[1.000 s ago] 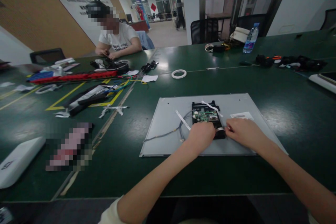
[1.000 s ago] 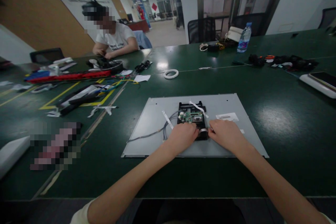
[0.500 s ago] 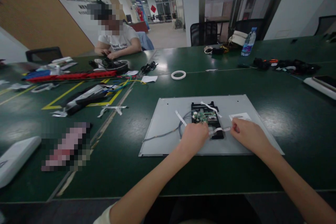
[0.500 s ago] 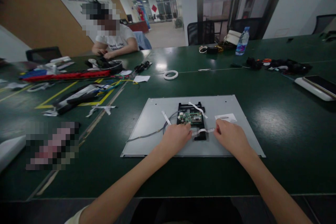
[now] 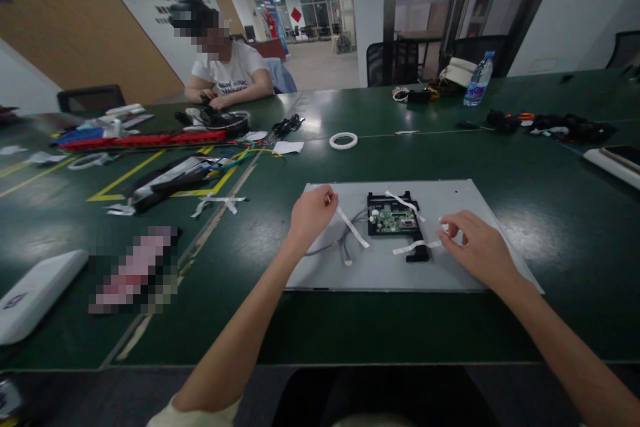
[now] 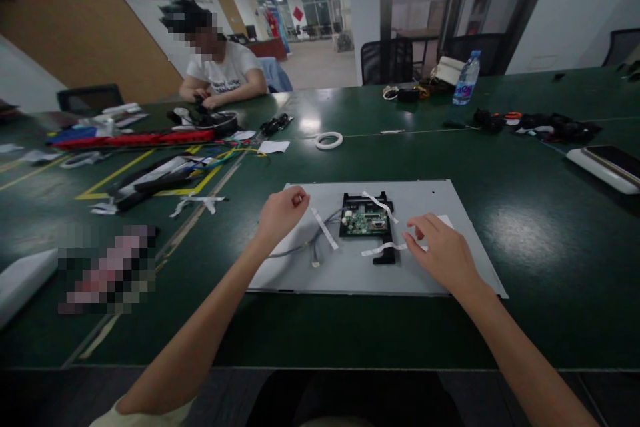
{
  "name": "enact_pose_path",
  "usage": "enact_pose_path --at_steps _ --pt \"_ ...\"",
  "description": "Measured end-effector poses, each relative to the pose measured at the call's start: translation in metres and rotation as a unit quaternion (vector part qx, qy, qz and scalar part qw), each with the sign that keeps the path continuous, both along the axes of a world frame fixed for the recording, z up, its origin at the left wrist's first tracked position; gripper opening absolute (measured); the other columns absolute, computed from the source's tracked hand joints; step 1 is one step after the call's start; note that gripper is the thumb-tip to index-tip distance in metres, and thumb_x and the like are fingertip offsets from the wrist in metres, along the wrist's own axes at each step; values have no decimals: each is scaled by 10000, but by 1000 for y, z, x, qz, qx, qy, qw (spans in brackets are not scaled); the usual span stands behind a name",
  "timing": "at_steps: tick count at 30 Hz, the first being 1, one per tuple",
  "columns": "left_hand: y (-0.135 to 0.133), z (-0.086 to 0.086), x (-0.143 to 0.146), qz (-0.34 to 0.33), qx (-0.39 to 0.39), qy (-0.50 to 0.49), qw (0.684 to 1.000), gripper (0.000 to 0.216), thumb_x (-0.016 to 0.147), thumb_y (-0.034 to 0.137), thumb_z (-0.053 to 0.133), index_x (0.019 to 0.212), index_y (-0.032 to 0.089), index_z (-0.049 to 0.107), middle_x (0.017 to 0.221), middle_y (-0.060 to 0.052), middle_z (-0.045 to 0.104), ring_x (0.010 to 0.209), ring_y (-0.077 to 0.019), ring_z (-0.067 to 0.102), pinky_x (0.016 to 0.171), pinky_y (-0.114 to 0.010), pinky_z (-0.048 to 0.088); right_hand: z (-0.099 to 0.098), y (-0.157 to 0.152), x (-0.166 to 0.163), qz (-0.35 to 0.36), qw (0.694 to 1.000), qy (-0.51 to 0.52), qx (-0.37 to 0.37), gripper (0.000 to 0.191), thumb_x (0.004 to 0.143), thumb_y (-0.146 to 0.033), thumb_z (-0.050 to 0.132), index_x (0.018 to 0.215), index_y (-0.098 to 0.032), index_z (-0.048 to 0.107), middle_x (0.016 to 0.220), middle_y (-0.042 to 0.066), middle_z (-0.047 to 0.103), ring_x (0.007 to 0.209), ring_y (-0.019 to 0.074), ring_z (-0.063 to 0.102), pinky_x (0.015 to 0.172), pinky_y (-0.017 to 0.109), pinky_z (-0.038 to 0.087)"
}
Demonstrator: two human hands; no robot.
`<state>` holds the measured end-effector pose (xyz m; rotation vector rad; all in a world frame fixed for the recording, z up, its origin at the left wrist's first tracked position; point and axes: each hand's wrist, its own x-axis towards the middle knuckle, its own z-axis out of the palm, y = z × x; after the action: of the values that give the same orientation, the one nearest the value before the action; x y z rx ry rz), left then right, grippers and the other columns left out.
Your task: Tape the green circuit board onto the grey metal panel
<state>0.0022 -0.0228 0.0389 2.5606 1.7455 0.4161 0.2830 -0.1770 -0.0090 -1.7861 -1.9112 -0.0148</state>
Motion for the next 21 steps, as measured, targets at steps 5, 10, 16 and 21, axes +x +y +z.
enact_pose_path --at_steps 5,10,16,21 --pt "8 -14 -21 15 -39 6 999 262 885 347 393 860 173 588 785 -42 646 718 -155 576 590 -220 323 20 6 -34 177 980 -85 28 374 883 -295 472 1241 -190 495 1176 90 543 1046 204 505 868 331 420" --pt "-4 -11 -23 -91 -109 22 990 335 848 468 434 912 168 569 798 -46 630 699 -158 556 589 -236 332 31 37 -84 309 930 -200 23 347 857 -176 490 1200 -157 530 1150 99 557 1083 231 481 887 377 409" --pt "-11 -10 -26 -212 -175 26 961 327 706 455 586 859 174 519 823 -50 599 722 -178 535 613 -264 364 15 67 -107 313 917 -243 41 144 866 -120 494 916 -140 628 1013 87 606 951 202 542 841 365 405" --pt "-7 -16 -28 -195 -201 6 960 170 670 235 522 828 189 474 772 -25 576 685 -164 523 591 -262 350 8 68 -102 292 935 -182 84 164 877 -116 491 950 -151 634 976 65 634 906 171 559 816 331 405"
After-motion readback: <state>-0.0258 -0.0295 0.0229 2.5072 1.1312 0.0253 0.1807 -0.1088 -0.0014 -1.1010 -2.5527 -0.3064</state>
